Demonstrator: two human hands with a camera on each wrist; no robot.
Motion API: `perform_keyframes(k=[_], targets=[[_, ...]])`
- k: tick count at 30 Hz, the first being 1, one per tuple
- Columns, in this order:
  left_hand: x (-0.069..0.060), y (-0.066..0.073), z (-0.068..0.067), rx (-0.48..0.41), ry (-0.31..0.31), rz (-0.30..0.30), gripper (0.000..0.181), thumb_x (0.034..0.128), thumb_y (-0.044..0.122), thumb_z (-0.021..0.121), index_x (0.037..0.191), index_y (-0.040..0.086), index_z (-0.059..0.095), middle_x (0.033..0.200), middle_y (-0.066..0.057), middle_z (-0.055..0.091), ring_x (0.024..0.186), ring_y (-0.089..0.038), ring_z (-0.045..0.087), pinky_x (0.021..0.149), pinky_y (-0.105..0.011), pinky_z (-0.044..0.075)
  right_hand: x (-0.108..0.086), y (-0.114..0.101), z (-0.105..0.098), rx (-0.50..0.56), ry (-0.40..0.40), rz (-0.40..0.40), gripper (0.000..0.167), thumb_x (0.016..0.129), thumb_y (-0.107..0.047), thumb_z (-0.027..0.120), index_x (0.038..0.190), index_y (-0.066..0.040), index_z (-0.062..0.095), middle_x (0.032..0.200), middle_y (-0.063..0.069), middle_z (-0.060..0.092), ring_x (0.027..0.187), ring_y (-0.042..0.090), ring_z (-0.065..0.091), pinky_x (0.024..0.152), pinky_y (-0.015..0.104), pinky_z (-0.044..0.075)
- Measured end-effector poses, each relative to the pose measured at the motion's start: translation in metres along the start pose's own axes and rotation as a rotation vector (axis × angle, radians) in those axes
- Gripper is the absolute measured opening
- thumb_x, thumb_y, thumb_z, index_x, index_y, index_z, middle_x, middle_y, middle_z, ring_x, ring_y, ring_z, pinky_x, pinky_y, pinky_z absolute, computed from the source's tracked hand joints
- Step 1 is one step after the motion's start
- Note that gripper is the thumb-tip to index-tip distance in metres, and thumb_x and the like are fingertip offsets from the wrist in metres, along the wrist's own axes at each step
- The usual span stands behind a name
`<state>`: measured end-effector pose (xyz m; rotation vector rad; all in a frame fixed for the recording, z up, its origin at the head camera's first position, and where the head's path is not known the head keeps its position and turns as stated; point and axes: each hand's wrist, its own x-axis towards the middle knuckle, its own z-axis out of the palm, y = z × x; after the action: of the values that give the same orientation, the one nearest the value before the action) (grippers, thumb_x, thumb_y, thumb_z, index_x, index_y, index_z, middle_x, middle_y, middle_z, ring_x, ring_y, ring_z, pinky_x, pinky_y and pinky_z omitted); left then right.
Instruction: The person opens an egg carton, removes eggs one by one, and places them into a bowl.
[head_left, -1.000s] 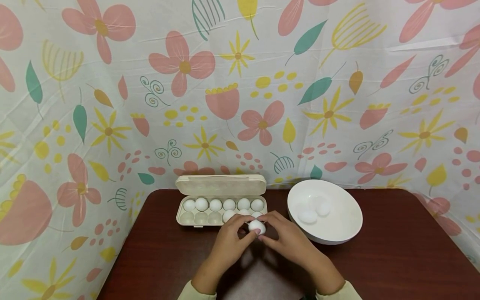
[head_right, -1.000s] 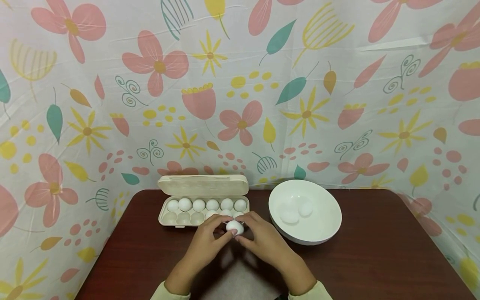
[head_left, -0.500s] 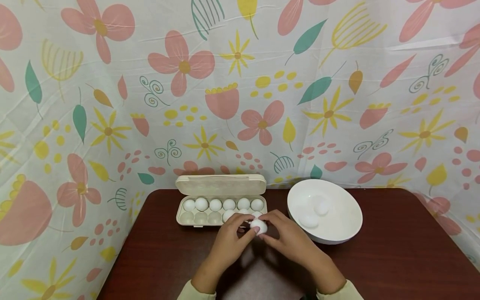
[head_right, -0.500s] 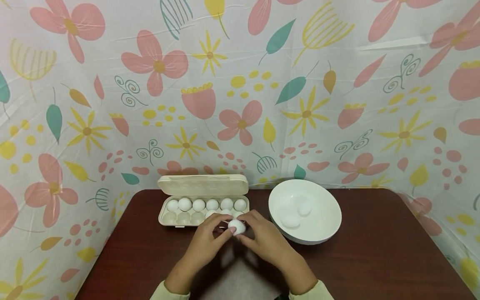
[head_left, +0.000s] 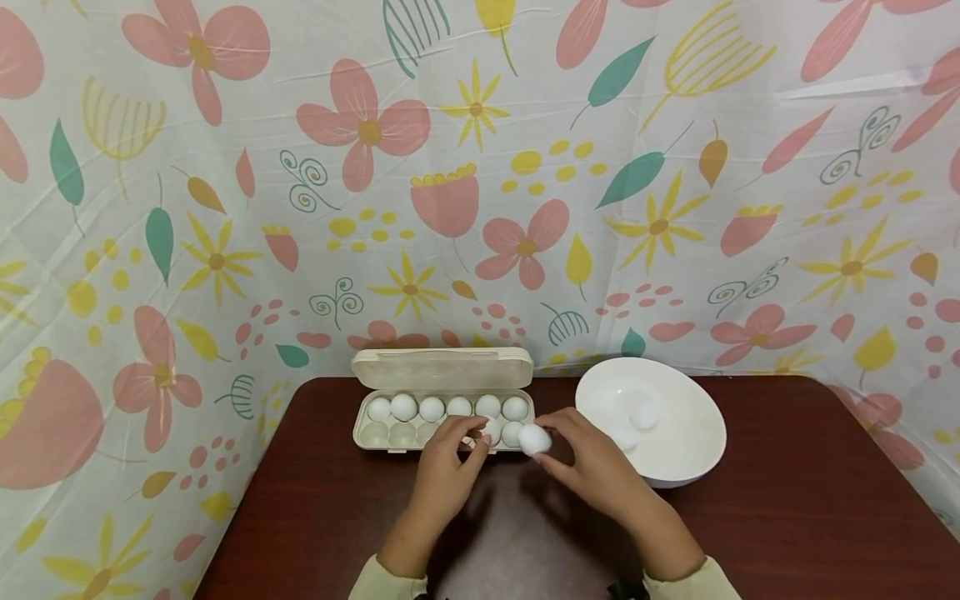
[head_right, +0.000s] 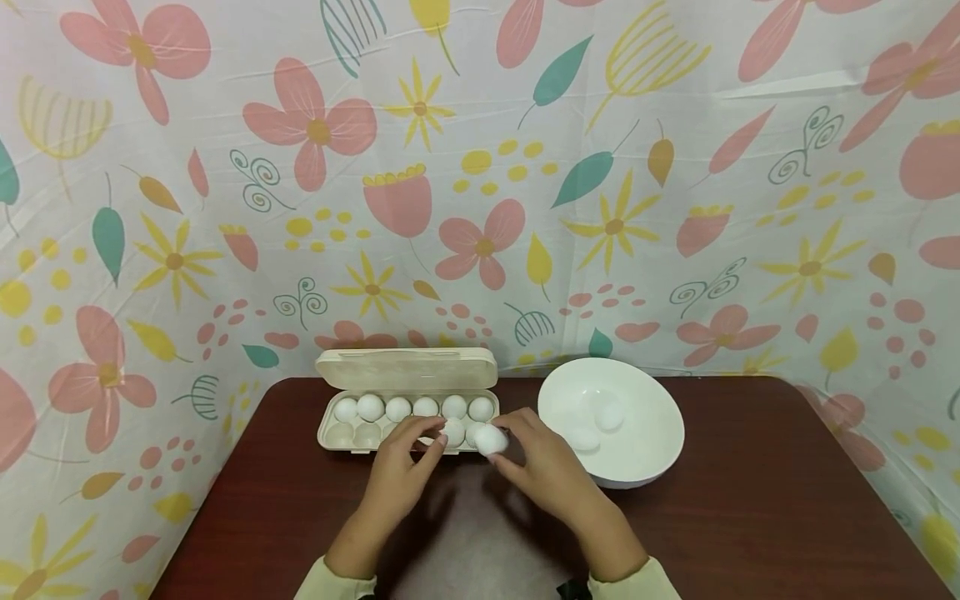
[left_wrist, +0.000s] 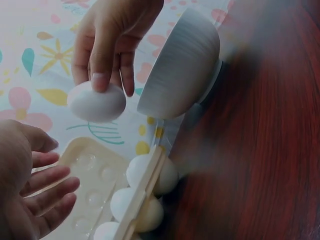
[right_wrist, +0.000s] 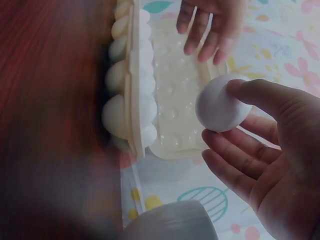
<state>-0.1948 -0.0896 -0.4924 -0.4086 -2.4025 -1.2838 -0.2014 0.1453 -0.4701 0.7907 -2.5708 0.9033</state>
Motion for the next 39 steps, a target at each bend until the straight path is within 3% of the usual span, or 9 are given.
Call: perform_keyframes(k=[4, 8, 16, 23, 29, 39], targets=[[0.001, -0.007, 0.0, 0.052, 0.06, 0.03, 0.026, 0.091, 0.012, 0.074, 0.117, 0.01, 0.072, 0.109, -0.003, 0.069, 0.098, -0.021, 0.068, 0.079, -0.036, 0.059, 0.0, 0.002, -0.005, 0.012, 0.011, 0.022, 0.041, 0.085, -0.024, 0.083, 0.121, -0.017, 0.065, 0.115, -0.008, 0.063, 0.105, 0.011, 0.064, 0.091, 0.036, 0.054], [0.003, -0.013, 0.0, 0.091, 0.091, 0.014, 0.028, 0.0885, 0.013, 0.077, 0.116, 0.012, 0.073, 0.11, -0.002, 0.069, 0.1, -0.02, 0.067, 0.081, -0.039, 0.059, 0.0, 0.006, -0.009, 0.024, 0.03, 0.035, 0.04, 0.085, -0.022, 0.083, 0.12, -0.017, 0.064, 0.11, -0.007, 0.062, 0.097, 0.01, 0.061, 0.085, 0.032, 0.054], [0.004, -0.02, -0.003, 0.136, 0.087, -0.043, 0.033, 0.085, 0.012, 0.081, 0.117, 0.011, 0.073, 0.113, -0.004, 0.068, 0.1, -0.024, 0.067, 0.082, -0.037, 0.057, 0.0, 0.016, -0.019, -0.016, 0.127, 0.03, 0.043, 0.081, -0.012, 0.085, 0.119, -0.01, 0.065, 0.105, -0.002, 0.064, 0.094, 0.014, 0.066, 0.083, 0.036, 0.056], [0.003, -0.028, -0.002, 0.157, 0.078, -0.063, 0.032, 0.0863, 0.013, 0.08, 0.117, 0.01, 0.072, 0.116, -0.005, 0.066, 0.096, -0.026, 0.066, 0.081, -0.036, 0.055, -0.001, 0.024, -0.027, -0.043, 0.161, 0.078, 0.043, 0.082, -0.011, 0.084, 0.119, -0.006, 0.065, 0.107, 0.003, 0.065, 0.095, 0.02, 0.067, 0.082, 0.042, 0.057], [0.003, -0.037, 0.002, 0.199, 0.096, -0.048, 0.031, 0.0855, 0.012, 0.08, 0.116, 0.01, 0.073, 0.116, -0.005, 0.066, 0.104, -0.023, 0.064, 0.087, -0.039, 0.054, -0.002, 0.03, -0.031, -0.044, 0.146, 0.166, 0.044, 0.083, -0.012, 0.082, 0.121, -0.001, 0.063, 0.111, 0.012, 0.065, 0.098, 0.026, 0.069, 0.086, 0.049, 0.058], [0.001, -0.048, 0.007, 0.212, 0.128, -0.035, 0.032, 0.0841, 0.009, 0.081, 0.115, 0.009, 0.073, 0.114, -0.007, 0.066, 0.102, -0.023, 0.062, 0.085, -0.04, 0.052, -0.002, 0.036, -0.038, -0.05, 0.102, 0.301, 0.04, 0.087, -0.012, 0.079, 0.122, 0.0, 0.063, 0.112, 0.018, 0.064, 0.1, 0.032, 0.069, 0.089, 0.051, 0.056]])
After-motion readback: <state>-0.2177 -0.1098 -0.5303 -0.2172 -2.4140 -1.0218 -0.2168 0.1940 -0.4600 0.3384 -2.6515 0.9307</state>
